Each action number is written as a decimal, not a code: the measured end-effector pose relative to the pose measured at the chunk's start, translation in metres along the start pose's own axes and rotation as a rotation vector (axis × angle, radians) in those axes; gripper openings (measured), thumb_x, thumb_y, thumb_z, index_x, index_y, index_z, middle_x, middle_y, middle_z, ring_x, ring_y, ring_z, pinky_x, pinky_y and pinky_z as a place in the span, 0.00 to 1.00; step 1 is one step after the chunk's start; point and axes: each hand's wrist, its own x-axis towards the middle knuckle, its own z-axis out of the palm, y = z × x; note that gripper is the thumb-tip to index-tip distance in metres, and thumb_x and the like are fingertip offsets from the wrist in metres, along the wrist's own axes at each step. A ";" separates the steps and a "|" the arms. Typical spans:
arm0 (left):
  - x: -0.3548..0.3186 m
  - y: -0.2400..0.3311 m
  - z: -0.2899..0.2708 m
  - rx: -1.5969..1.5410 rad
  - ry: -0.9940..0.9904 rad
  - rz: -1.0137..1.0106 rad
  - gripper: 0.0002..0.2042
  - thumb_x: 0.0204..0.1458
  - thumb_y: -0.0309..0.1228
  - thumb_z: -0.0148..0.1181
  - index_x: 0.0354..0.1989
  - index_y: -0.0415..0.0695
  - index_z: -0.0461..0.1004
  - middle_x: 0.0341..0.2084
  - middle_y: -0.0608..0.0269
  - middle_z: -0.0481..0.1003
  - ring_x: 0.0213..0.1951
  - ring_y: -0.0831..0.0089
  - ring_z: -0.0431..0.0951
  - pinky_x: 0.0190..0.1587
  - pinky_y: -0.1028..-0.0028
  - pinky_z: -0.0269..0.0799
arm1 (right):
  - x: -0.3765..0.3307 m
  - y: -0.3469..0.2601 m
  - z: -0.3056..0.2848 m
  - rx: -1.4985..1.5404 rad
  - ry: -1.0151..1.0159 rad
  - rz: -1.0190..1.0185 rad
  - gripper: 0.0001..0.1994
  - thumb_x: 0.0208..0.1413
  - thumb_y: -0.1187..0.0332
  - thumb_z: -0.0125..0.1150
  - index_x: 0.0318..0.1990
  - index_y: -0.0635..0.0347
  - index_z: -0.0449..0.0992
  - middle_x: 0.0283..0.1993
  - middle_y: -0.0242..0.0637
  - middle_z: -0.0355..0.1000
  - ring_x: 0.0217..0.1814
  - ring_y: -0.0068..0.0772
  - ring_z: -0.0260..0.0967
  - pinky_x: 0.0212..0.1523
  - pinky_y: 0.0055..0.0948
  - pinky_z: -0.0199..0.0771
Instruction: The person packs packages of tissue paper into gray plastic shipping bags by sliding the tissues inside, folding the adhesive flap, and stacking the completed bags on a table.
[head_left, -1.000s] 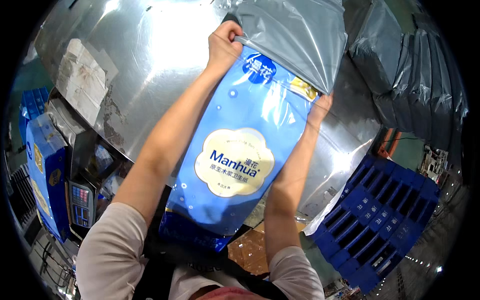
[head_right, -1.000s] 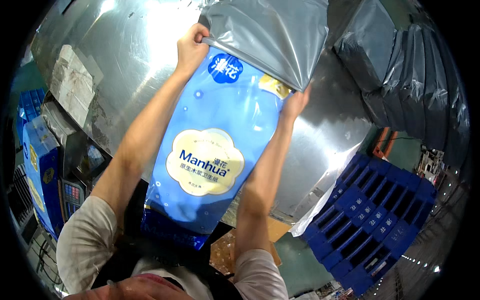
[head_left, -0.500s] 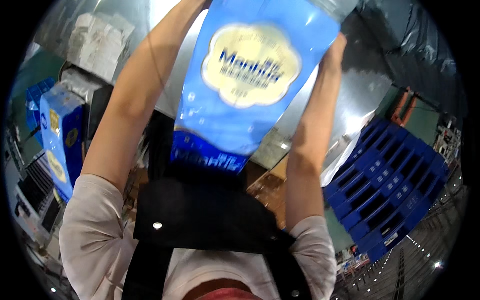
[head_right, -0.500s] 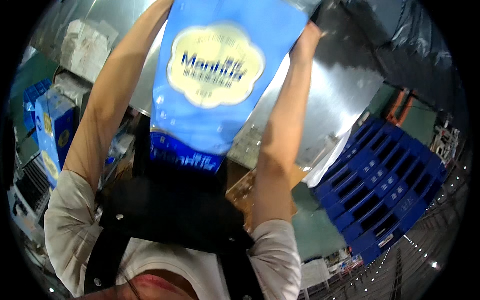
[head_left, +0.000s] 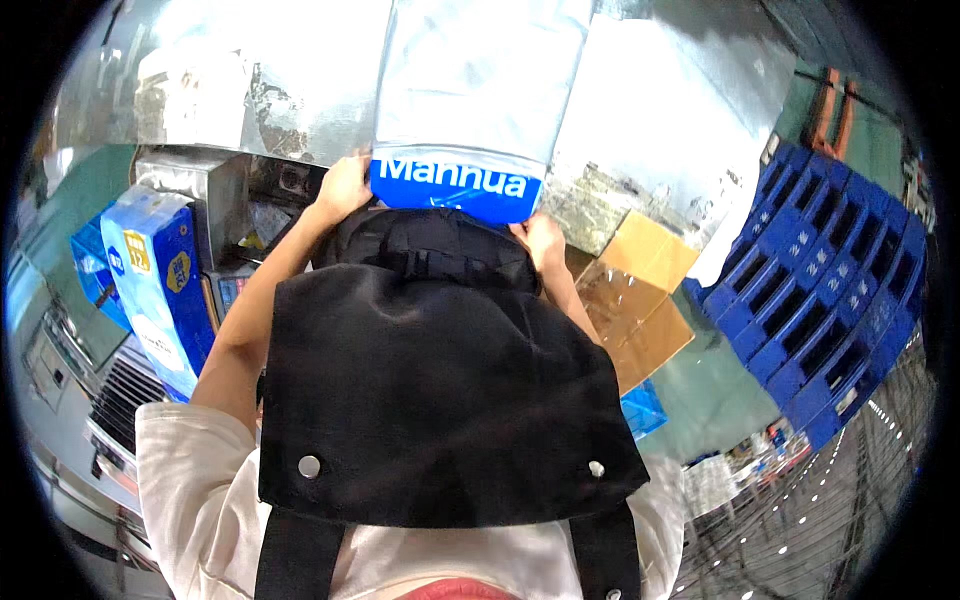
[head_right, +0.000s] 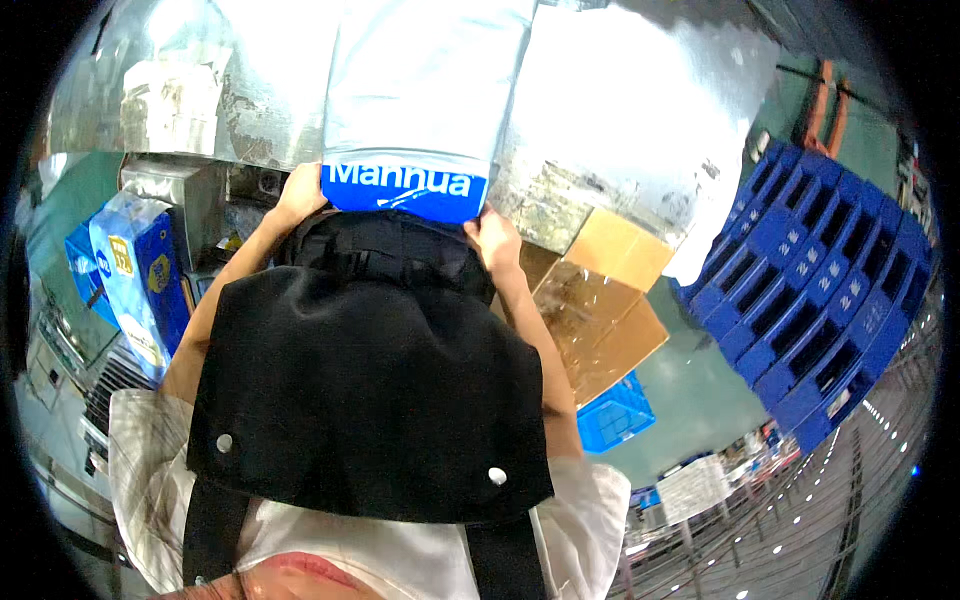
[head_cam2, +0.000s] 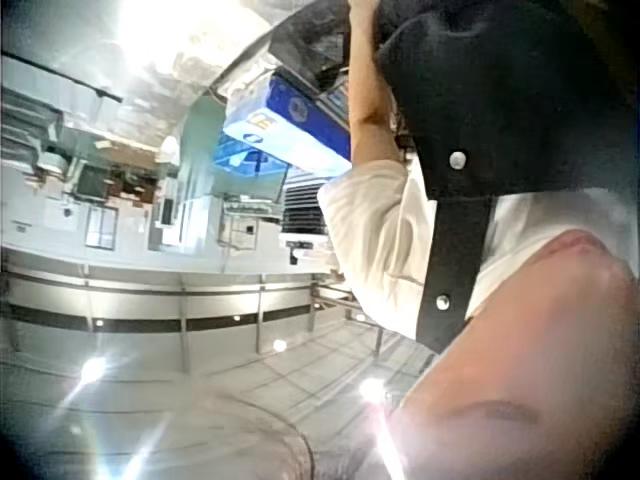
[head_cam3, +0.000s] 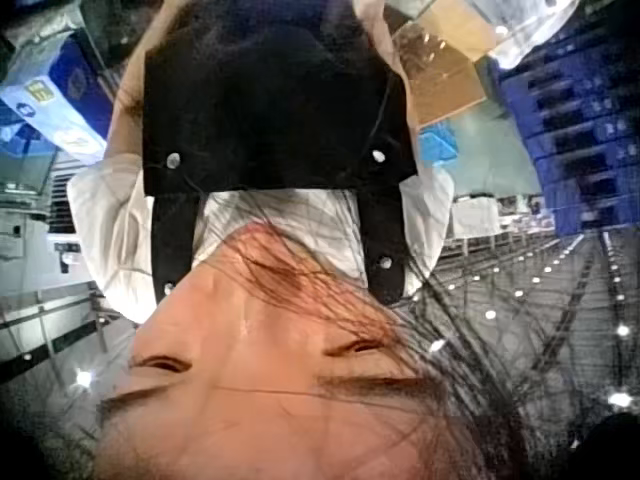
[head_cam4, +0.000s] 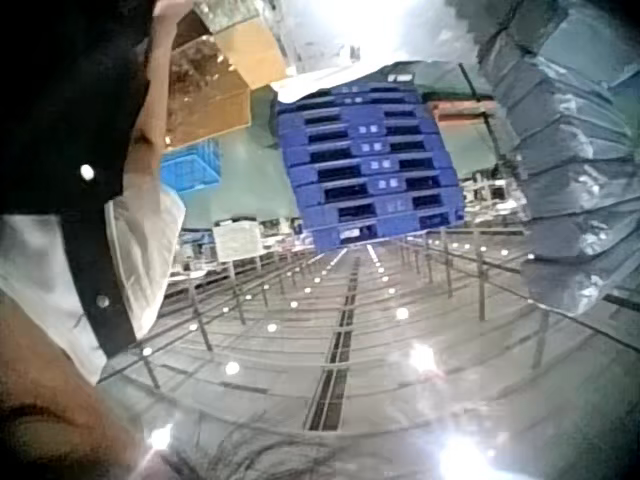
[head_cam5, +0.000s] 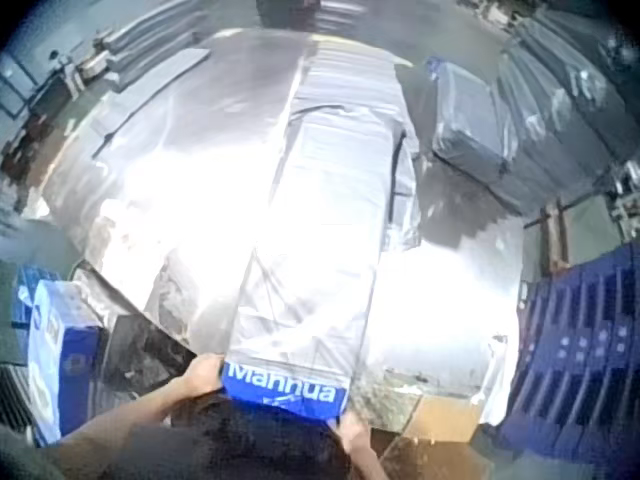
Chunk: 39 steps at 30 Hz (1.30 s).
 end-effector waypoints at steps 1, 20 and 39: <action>0.004 0.002 -0.004 0.012 -0.016 -0.031 0.12 0.42 0.33 0.49 0.33 0.39 0.71 0.28 0.43 0.72 0.34 0.47 0.72 0.37 0.57 0.67 | 0.006 -0.001 0.002 0.094 -0.173 0.111 0.20 0.51 0.54 0.48 0.41 0.63 0.67 0.32 0.49 0.71 0.38 0.50 0.68 0.38 0.38 0.67; 0.003 -0.032 -0.016 -0.377 -0.033 -0.199 0.23 0.47 0.48 0.51 0.16 0.37 0.70 0.10 0.57 0.68 0.17 0.69 0.70 0.24 0.71 0.65 | 0.103 -0.087 0.030 -0.262 0.707 -0.632 0.15 0.43 0.62 0.58 0.40 0.55 0.71 0.39 0.43 0.66 0.41 0.45 0.64 0.40 0.39 0.65; 0.011 -0.022 -0.024 -0.107 0.379 0.027 0.11 0.45 0.37 0.54 0.26 0.41 0.75 0.15 0.57 0.72 0.19 0.71 0.72 0.27 0.73 0.67 | 0.031 -0.043 0.053 -0.226 0.401 -0.770 0.04 0.46 0.75 0.48 0.31 0.63 0.65 0.31 0.43 0.62 0.38 0.44 0.61 0.37 0.37 0.64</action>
